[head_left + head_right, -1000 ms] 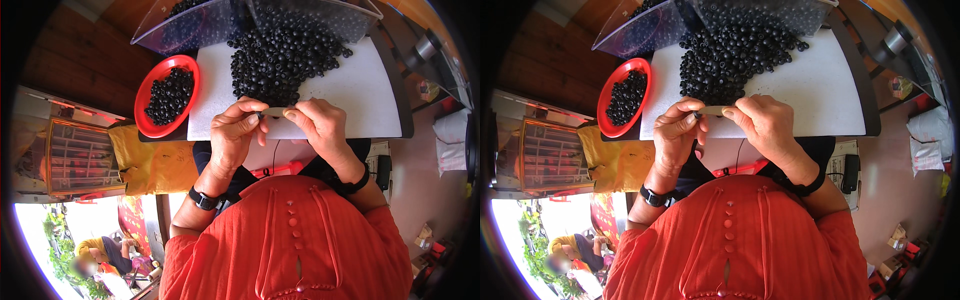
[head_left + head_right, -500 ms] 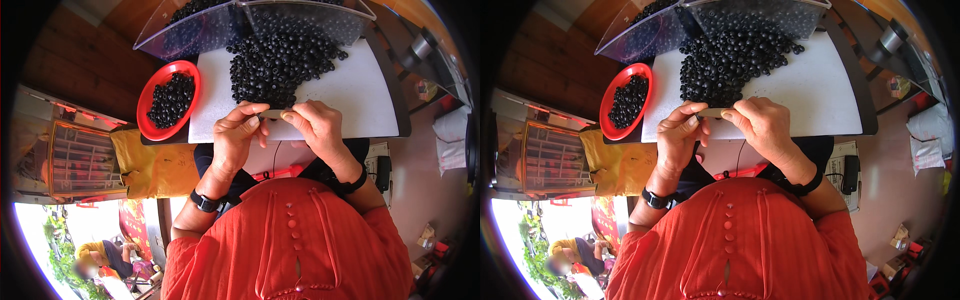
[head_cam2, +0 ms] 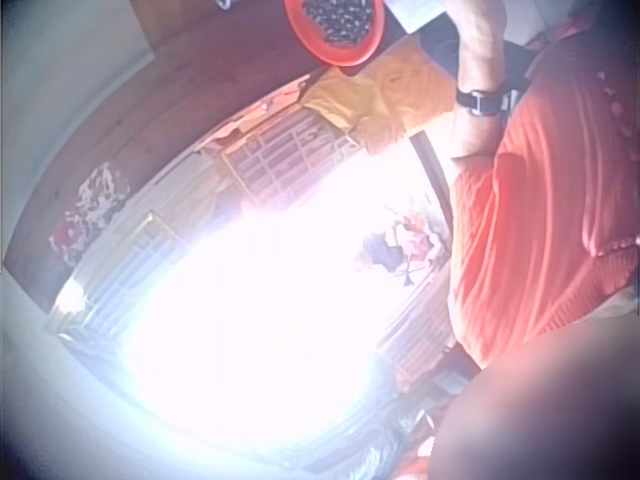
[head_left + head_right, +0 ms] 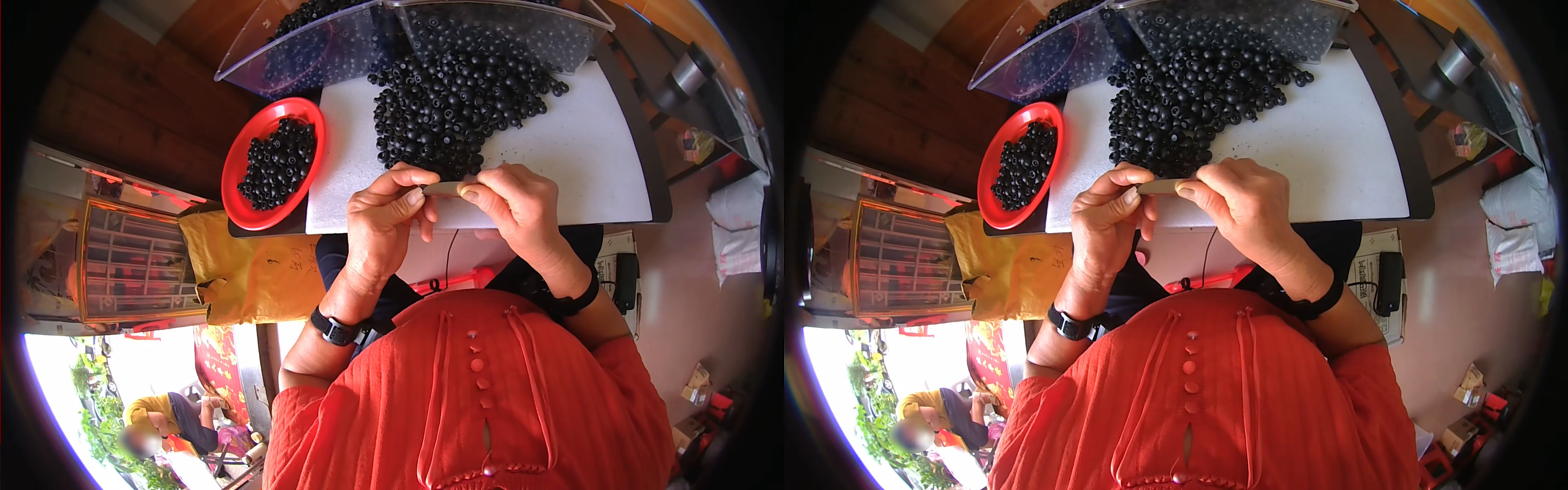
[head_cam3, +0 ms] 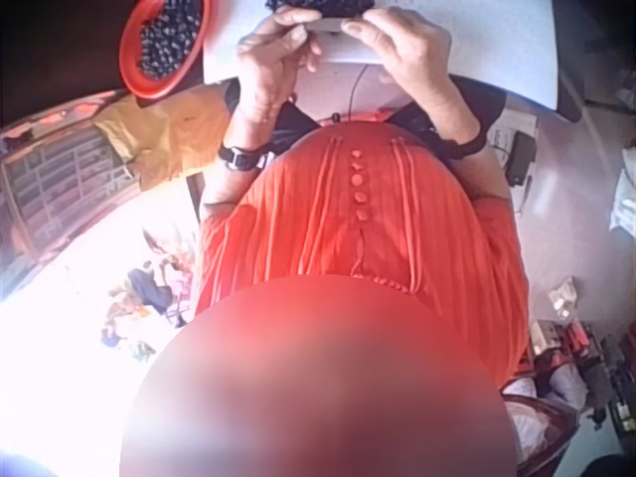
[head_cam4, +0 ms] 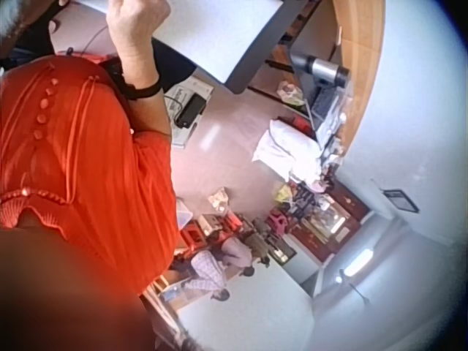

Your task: The person is using a small knife to process dark berries on a cutting board, likely removing seeds or pits.

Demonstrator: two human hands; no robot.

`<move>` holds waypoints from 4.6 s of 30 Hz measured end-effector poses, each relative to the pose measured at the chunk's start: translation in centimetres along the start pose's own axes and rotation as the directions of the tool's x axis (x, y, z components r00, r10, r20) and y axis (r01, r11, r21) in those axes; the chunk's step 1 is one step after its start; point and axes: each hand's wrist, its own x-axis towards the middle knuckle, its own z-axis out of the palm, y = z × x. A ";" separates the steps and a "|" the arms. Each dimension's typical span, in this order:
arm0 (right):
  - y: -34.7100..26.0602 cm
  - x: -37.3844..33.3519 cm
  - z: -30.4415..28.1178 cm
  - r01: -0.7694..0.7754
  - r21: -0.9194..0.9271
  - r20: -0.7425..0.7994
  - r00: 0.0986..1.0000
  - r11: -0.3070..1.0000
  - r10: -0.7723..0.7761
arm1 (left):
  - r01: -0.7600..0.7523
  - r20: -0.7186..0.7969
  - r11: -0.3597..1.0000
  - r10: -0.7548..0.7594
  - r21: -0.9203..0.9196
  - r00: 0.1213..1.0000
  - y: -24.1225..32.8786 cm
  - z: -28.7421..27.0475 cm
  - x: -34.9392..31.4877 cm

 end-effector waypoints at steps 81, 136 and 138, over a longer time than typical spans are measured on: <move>-0.4 -0.4 -0.7 -0.166 0.278 -0.012 0.984 0.946 0.176 | -0.091 0.034 0.904 0.085 0.418 0.996 1.5 1.0 -0.8; -0.8 0.0 -1.1 -0.320 0.402 0.018 0.940 0.858 0.342 | -0.267 -0.107 0.678 0.455 0.685 0.884 6.1 -2.1 -0.4; -0.7 -0.2 -1.0 -0.298 0.433 0.010 0.945 0.851 0.326 | -0.162 -0.195 0.527 0.557 0.834 0.807 9.2 -4.5 0.3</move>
